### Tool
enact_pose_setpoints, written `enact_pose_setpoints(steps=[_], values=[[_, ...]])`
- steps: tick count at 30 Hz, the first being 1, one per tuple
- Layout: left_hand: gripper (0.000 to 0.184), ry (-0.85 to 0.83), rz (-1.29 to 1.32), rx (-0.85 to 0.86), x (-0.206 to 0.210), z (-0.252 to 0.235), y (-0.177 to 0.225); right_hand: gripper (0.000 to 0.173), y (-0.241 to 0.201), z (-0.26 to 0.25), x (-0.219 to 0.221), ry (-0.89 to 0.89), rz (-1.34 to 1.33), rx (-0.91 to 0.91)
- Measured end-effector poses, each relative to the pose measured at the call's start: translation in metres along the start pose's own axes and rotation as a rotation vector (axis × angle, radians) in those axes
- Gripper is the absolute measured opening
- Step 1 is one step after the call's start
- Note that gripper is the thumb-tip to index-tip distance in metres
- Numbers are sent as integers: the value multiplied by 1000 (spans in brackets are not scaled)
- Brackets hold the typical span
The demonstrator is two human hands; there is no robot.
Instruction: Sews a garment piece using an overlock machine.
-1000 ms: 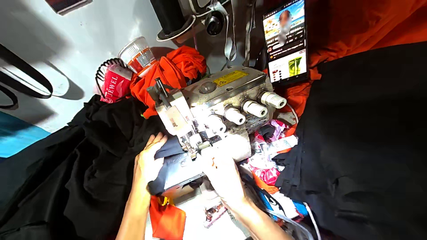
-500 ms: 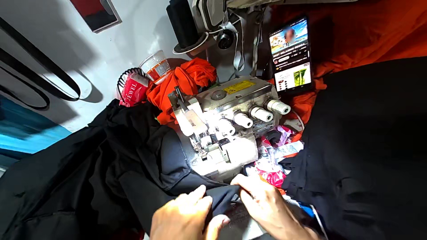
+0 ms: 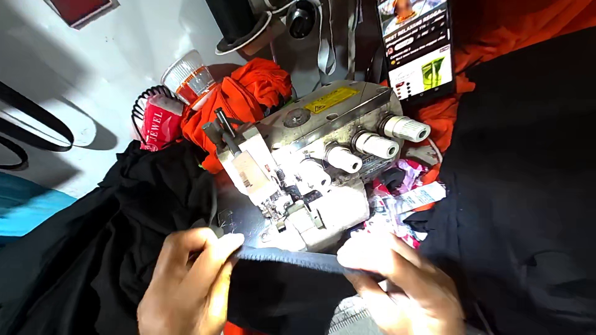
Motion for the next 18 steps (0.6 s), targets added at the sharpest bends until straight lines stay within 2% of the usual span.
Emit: enact_pose_setpoints(steps=[3,5,7,14,16,18], values=[[4,263,-140,40,-8,15,9,5,-21,-6,6,-56,108,-254],[6,352,-178,26,-3,21,8,6,-18,-3,12,-71,152,-312],[7,366,-191,-3,2,23,6,7,-12,-2,12,-74,169,-308],[7,349,-170,-32,7,24,0,11,8,-1,2,-83,49,-221],[6,345,-173,-63,9,22,-5,15,19,-2,-1,-70,-34,-117],[6,299,-132,-120,12,15,-13,22,36,-4,0,-41,-171,126]])
Point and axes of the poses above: each hand's wrist, its own z-axis away from the middle knuckle, its own x-axis out of the palm, y = z × x, the point moved 10 cm from there along -z, towards the middle knuckle, and after that the axes turned 9 degrees about -z, right-handed, at the moved point
